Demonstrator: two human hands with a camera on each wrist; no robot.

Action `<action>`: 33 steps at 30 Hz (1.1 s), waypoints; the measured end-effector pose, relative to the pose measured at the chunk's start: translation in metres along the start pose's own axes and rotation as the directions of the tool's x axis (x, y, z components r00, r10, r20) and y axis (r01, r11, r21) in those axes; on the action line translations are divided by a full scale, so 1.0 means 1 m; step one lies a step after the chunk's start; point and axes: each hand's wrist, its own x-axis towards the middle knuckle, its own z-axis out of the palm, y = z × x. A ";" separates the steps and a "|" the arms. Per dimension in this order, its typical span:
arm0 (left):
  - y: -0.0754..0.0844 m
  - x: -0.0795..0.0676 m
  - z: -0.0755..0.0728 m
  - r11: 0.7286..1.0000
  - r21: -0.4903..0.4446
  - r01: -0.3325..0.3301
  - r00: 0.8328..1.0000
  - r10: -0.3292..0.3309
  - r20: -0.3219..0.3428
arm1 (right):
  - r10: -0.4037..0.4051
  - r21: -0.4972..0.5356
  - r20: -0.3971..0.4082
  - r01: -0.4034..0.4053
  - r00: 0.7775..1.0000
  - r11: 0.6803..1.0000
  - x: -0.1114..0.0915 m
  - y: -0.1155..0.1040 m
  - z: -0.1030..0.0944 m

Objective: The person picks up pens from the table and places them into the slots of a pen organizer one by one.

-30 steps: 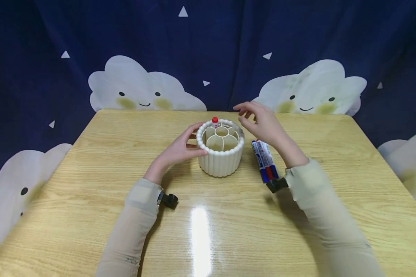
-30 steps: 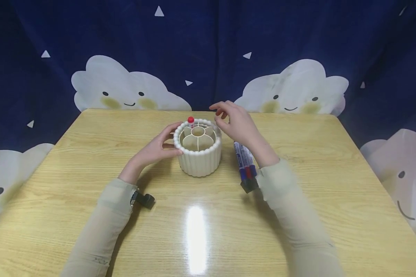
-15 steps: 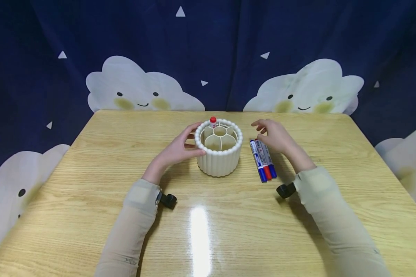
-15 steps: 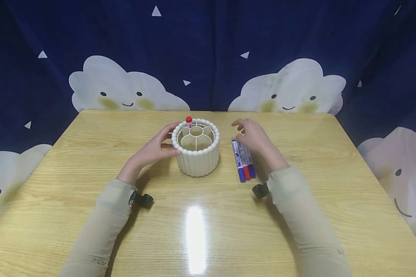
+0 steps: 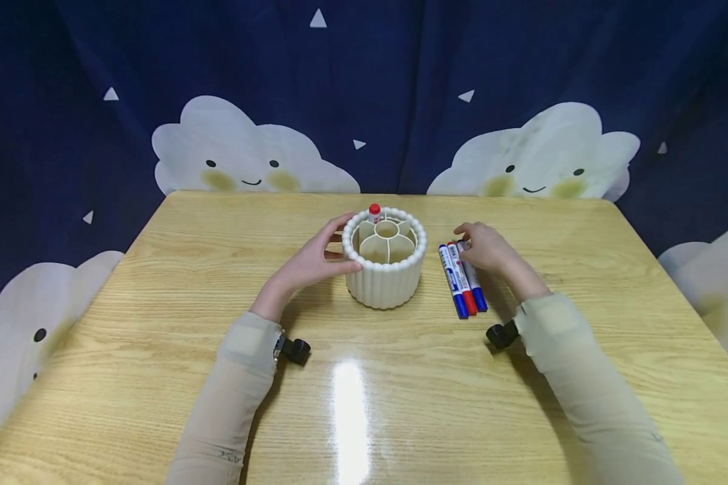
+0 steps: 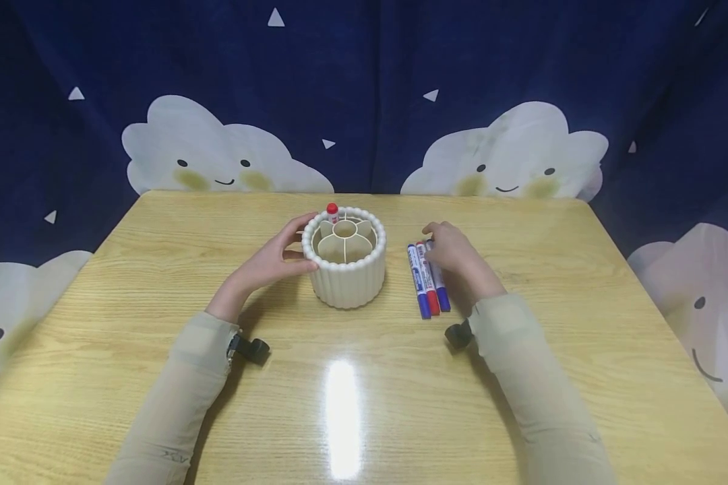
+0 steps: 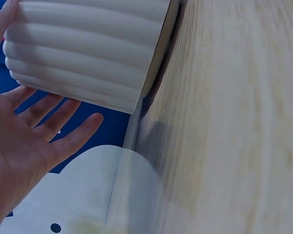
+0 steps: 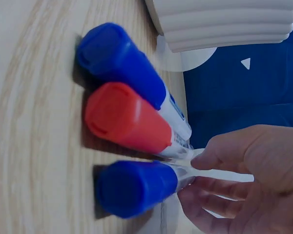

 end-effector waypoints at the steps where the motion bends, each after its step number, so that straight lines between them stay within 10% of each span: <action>1: 0.000 0.000 0.000 1.000 0.000 0.001 1.000 -0.001 -0.002 | 0.002 -0.002 0.002 -0.002 1.000 1.000 0.000 0.001 0.000; 19: 0.002 -0.001 0.000 1.000 0.000 0.003 1.000 -0.003 0.000 | 0.073 0.047 0.018 -0.074 0.997 0.996 -0.003 -0.005 -0.009; 33: 0.000 0.000 0.000 1.000 0.001 0.002 1.000 -0.002 0.003 | 0.004 0.145 -0.163 0.019 0.987 0.989 -0.014 -0.024 -0.027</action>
